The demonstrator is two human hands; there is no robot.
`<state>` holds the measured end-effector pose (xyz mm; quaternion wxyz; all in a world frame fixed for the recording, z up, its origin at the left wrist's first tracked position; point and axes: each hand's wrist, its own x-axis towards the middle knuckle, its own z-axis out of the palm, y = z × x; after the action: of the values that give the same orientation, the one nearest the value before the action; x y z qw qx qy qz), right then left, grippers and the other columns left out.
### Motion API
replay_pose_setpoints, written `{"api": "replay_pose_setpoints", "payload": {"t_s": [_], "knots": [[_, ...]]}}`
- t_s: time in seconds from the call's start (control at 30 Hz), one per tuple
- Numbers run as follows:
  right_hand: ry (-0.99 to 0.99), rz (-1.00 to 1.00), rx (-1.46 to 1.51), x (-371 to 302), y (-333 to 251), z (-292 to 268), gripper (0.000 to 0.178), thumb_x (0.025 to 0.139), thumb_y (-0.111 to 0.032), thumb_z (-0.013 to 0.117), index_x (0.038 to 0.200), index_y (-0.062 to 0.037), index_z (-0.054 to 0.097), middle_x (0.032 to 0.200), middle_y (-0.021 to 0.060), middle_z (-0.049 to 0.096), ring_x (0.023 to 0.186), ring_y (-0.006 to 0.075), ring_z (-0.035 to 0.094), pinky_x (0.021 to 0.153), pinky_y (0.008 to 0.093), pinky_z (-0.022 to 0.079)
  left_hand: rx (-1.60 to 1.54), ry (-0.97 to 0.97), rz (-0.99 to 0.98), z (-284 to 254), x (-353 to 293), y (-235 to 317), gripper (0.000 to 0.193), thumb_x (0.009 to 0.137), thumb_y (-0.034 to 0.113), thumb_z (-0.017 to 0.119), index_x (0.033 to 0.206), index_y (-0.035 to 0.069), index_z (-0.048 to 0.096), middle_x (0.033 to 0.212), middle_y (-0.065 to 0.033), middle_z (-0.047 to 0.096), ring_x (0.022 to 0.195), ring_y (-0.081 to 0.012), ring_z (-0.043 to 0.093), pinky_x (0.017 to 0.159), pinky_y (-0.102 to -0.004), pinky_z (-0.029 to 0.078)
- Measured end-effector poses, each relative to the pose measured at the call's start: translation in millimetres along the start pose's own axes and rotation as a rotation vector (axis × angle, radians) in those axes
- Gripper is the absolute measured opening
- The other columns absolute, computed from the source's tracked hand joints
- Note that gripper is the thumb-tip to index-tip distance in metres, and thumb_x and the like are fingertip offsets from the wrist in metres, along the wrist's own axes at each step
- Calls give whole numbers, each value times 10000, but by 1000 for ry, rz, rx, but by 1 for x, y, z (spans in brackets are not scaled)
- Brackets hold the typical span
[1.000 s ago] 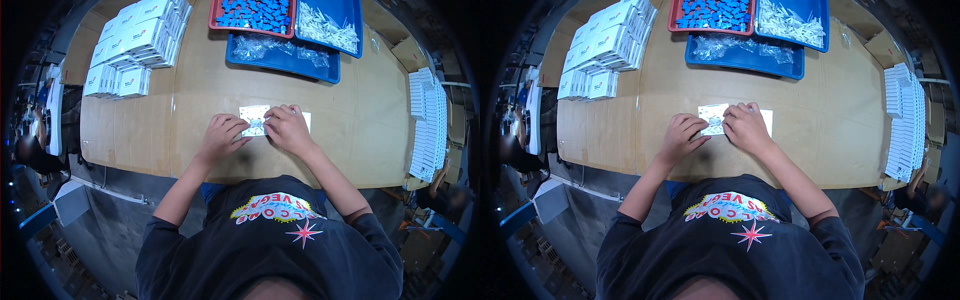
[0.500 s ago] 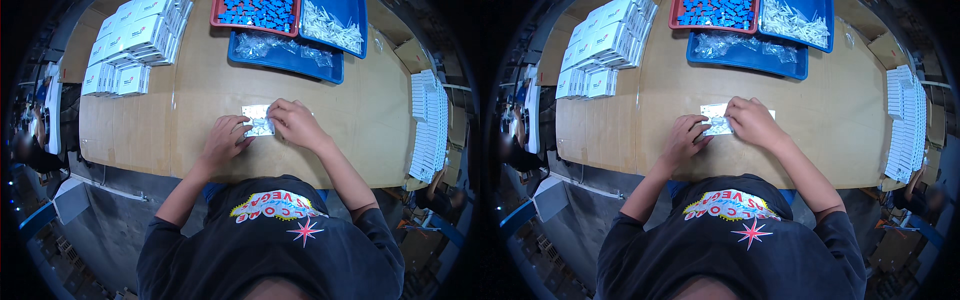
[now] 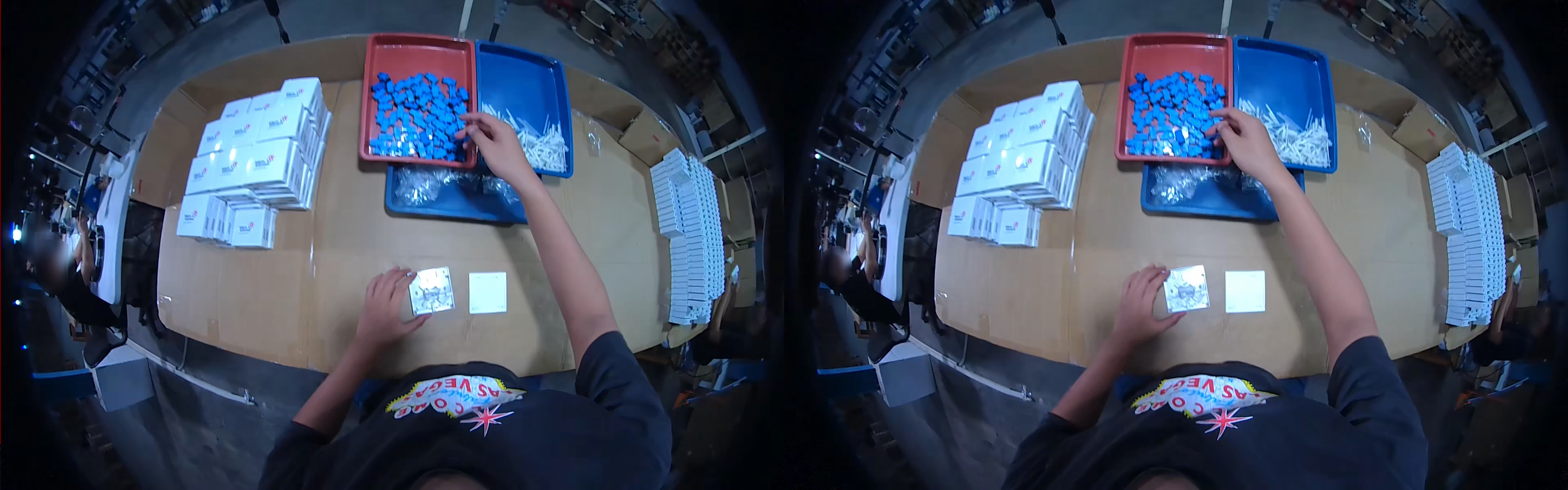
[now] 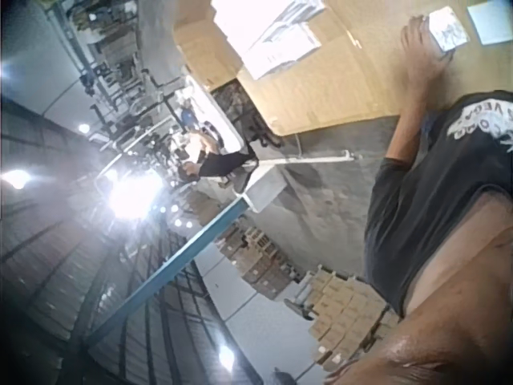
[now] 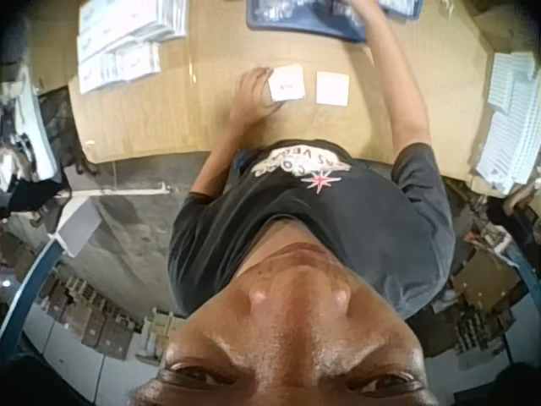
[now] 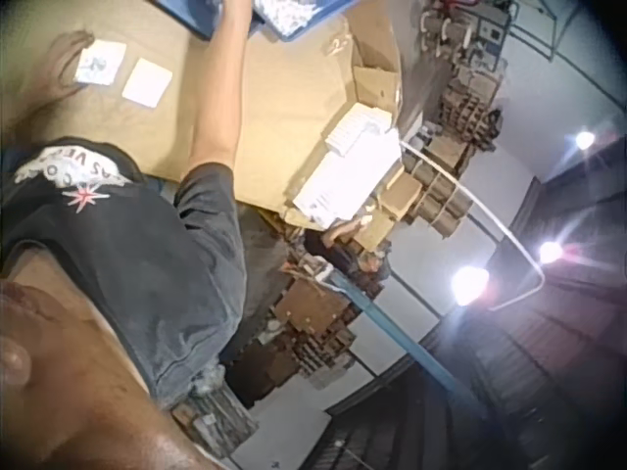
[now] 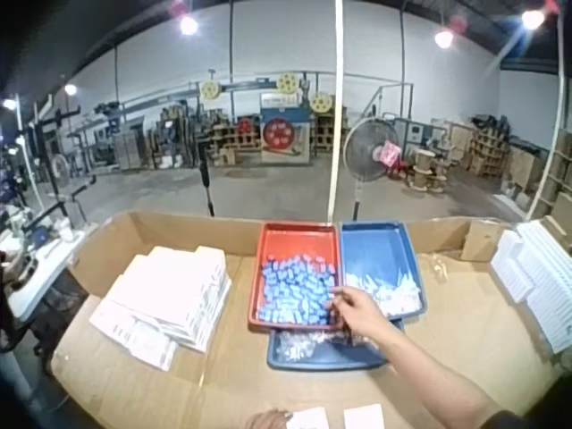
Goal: Assembling components and packaging them into white boxes on a factory assembly line.
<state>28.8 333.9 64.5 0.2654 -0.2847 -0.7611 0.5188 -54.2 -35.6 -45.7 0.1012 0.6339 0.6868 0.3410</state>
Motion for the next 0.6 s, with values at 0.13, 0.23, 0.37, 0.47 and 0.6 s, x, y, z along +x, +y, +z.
{"api": "replay_pose_setpoints", "payload": {"t_s": [0.13,0.23,0.37,0.47,0.6], "knots": [[168,-441,-606,96,21,2,301,993,-86,598,1272,-66,706,1072,143,773,917,335,737,865,433,565,-26,-19,-18,-3,1,0,805,773,392,887,1425,55,555,1417,-153,589,1372,-352,538,1152,-530,389],[120,-445,-884,139,12,2,338,973,-84,600,1284,-110,728,1142,148,699,1060,359,679,930,446,523,-20,-31,-23,-7,3,1,782,806,419,861,1427,58,551,1418,-153,582,1382,-338,529,1159,-536,379],[7,-460,-1119,172,20,4,331,959,-130,632,1272,-138,738,1159,131,656,1157,333,631,997,463,472,-17,-47,-32,-8,3,1,782,809,435,855,1424,52,558,1422,-154,579,1378,-333,527,1168,-541,371],[-10,-463,-1163,179,22,4,299,929,-110,665,1216,-130,745,1151,124,669,1172,320,640,1006,467,466,-13,-49,-32,-10,3,1,787,805,437,861,1421,53,561,1425,-151,578,1377,-329,528,1167,-540,372],[-6,-361,-986,168,6,-10,198,887,-126,731,1083,-94,746,1117,81,689,1158,294,652,976,466,465,-30,-55,-38,-11,5,3,762,819,454,854,1409,60,575,1426,-141,577,1389,-316,522,1164,-531,376]]}}
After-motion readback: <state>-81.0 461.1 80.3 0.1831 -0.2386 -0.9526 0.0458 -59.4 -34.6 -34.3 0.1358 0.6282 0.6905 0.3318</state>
